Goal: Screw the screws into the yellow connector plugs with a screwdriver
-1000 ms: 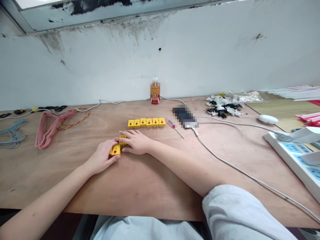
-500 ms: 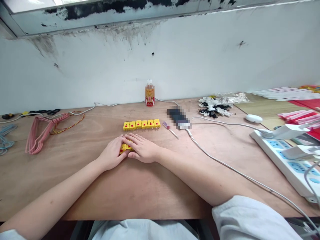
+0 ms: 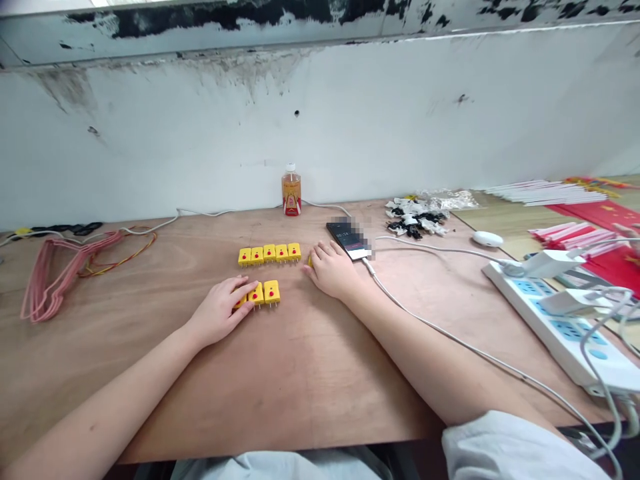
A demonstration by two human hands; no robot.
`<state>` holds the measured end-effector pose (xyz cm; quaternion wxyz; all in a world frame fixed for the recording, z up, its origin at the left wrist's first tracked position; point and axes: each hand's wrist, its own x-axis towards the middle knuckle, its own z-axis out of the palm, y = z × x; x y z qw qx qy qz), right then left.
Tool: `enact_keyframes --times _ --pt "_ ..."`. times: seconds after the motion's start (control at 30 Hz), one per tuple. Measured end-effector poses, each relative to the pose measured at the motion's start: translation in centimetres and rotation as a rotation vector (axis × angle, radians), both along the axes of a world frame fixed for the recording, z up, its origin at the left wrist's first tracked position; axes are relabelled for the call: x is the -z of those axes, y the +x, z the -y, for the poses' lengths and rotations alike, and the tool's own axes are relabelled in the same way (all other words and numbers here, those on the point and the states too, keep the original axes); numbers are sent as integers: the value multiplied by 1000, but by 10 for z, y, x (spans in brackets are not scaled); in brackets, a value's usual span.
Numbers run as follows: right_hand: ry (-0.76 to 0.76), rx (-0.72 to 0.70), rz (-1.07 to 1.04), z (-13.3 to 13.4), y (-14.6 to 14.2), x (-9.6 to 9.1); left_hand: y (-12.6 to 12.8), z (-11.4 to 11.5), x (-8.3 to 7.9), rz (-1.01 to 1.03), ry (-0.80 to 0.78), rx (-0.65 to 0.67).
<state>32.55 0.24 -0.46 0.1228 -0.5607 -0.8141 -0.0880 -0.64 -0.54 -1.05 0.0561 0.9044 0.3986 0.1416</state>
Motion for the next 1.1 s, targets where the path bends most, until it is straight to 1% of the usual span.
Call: enact_keyframes --times 0.07,0.1,0.13,0.2,0.27,0.37,0.5,0.6,0.63,0.73,0.83,0.97,1.1 --pt "-4 -64 20 19 -2 2 -1 -2 1 18 -11 3" --pt "-16 -133 17 28 -5 4 -1 -4 2 23 -12 4" --pt "-33 -200 4 36 -10 5 -1 -5 3 25 -9 4" --pt "-66 -273 -19 49 -24 9 2 -6 5 19 7 5" --pt "-93 -295 -40 56 -40 12 6 -7 7 18 31 8" --pt "-94 -265 -75 59 -59 13 10 -6 11 21 66 6" --pt "-30 -253 -76 51 -73 10 14 -8 15 13 112 -34" --pt "-67 -197 -75 40 -78 9 20 -15 16 -4 138 -64" --pt "-82 -203 -65 36 -79 9 23 -19 16 -17 139 -66" --pt "-100 -254 -32 24 -76 10 33 -32 16 -59 137 -67" --pt "-94 -252 -29 13 -69 10 41 -47 15 -72 150 -68" --pt "-83 -285 -30 -3 -63 9 45 -64 15 -89 137 -64" --pt "-83 -300 -36 -17 -62 8 48 -74 13 -119 137 -64"
